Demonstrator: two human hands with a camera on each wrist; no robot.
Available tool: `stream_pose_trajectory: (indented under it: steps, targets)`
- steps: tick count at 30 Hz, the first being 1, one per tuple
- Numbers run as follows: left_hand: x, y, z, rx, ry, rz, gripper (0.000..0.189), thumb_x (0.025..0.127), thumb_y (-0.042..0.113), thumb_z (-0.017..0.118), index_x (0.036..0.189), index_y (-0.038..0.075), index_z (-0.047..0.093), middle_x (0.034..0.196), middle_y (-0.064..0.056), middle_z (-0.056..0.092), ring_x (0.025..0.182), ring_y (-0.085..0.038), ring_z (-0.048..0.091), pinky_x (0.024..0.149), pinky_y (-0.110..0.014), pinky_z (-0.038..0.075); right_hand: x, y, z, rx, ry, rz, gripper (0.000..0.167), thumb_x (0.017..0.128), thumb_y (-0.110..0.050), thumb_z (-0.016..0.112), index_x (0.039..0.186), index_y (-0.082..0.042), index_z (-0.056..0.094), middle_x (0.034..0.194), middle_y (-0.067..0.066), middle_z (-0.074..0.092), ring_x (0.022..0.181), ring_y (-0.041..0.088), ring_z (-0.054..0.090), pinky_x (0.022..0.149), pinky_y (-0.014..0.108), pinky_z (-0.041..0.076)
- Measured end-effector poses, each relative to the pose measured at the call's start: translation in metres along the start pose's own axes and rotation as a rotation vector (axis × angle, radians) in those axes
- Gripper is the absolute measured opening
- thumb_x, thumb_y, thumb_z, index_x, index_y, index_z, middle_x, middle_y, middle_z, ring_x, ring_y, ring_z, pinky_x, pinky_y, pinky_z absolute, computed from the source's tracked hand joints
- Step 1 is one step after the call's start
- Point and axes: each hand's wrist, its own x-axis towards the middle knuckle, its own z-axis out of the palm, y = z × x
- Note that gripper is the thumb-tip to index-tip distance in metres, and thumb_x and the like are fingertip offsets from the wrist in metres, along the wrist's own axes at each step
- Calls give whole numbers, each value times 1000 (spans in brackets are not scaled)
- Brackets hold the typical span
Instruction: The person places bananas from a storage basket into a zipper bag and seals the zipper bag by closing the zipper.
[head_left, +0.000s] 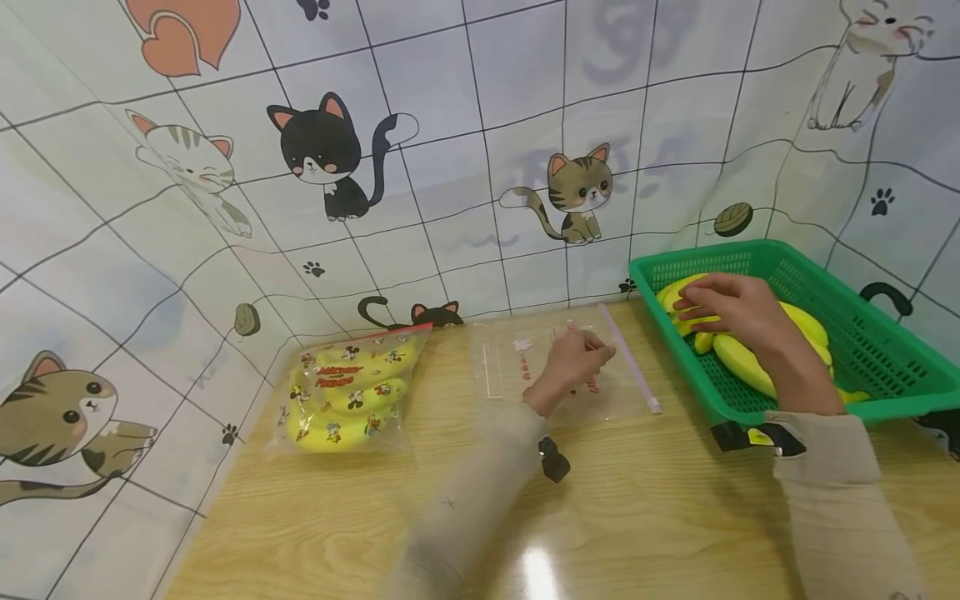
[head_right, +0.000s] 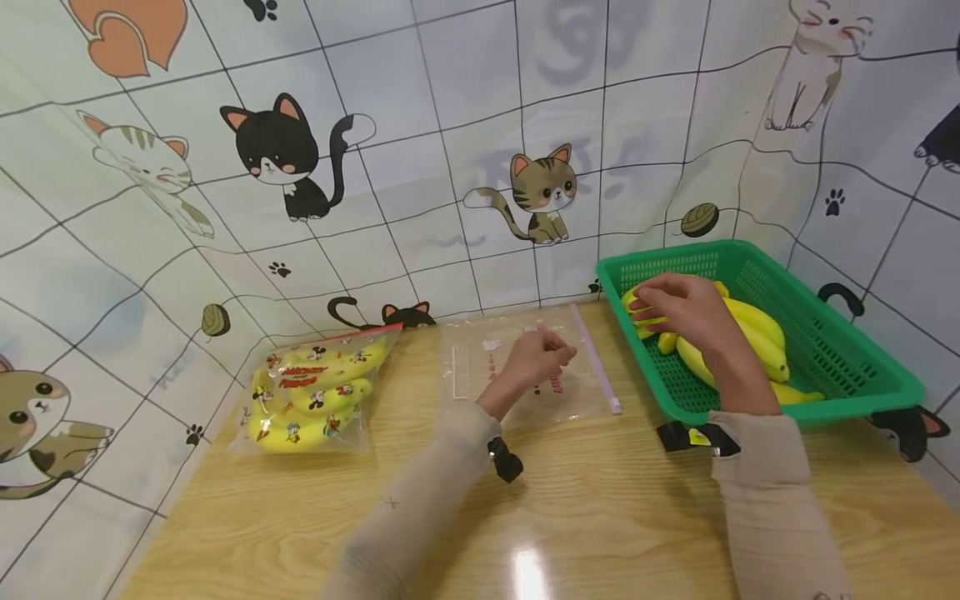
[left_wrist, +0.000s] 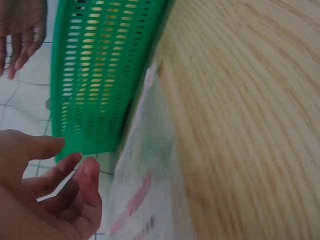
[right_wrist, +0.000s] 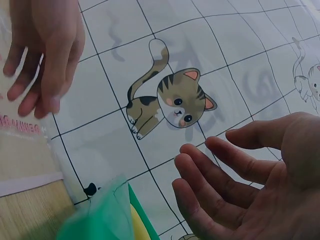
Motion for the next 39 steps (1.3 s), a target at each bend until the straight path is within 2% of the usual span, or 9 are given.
stream_pose_trajectory:
  steps: [3, 5, 8, 11, 16, 21, 29, 35, 39]
  targets:
    - [11, 5, 20, 8, 7, 32, 24, 98, 31, 71, 93, 9, 79, 84, 5, 71, 66, -6, 60, 59, -21, 48, 0, 1, -2, -14, 9, 20, 49, 110, -39, 48, 136, 2, 52, 94, -31, 67, 89, -6, 69, 78, 17, 58]
    - [17, 8, 32, 19, 7, 24, 31, 97, 33, 72, 78, 8, 76, 69, 8, 62, 57, -4, 51, 53, -20, 43, 0, 2, -3, -13, 14, 31, 48, 109, -39, 48, 135, 1, 53, 93, -31, 68, 88, -7, 68, 77, 17, 58]
    - [22, 11, 46, 37, 16, -49, 48, 94, 40, 74, 59, 9, 62, 54, 8, 45, 49, -8, 40, 46, -23, 34, -1, 2, -3, -12, 10, 35, 46, 109, -40, 50, 133, -1, 54, 93, -30, 69, 89, -6, 69, 78, 17, 58]
    - [25, 12, 58, 110, 43, -143, 56, 88, 52, 76, 56, 13, 52, 52, 4, 42, 48, -14, 41, 46, -29, 37, -2, 2, -4, -10, 9, 35, 46, 108, -40, 50, 132, -1, 55, 93, -30, 69, 90, -5, 70, 77, 17, 58]
    - [26, 14, 74, 410, 99, -189, 60, 79, 73, 72, 65, 16, 62, 65, 2, 59, 63, -17, 57, 62, -35, 48, -2, 3, -4, -1, 13, 30, 48, 108, -40, 51, 133, 1, 54, 92, -31, 69, 90, -4, 71, 77, 18, 59]
    - [29, 15, 77, 644, 83, -190, 56, 84, 72, 64, 63, 20, 64, 67, 3, 64, 63, -16, 60, 59, -35, 48, -2, 3, -5, -9, 20, 24, 50, 108, -40, 50, 134, 2, 54, 93, -29, 69, 91, -3, 71, 78, 20, 59]
    - [33, 10, 73, 657, 51, -163, 43, 89, 47, 65, 55, 22, 57, 62, 3, 62, 57, -16, 55, 52, -38, 45, -2, 2, -1, -15, 28, 32, 51, 109, -39, 49, 137, 3, 53, 92, -29, 68, 90, -3, 70, 79, 20, 59]
    - [29, 15, 68, 618, -7, -164, 41, 89, 46, 72, 58, 21, 61, 61, 4, 62, 56, -14, 56, 53, -33, 45, -2, 3, -1, -31, 13, 52, 52, 109, -42, 49, 137, 2, 53, 93, -29, 69, 90, -4, 70, 79, 19, 58]
    - [27, 15, 63, 555, -11, -144, 40, 89, 45, 74, 60, 19, 64, 61, 4, 62, 59, -14, 56, 56, -31, 45, -1, 3, -2, -42, 7, 41, 51, 109, -40, 47, 137, 2, 53, 93, -29, 69, 90, -5, 70, 78, 18, 58]
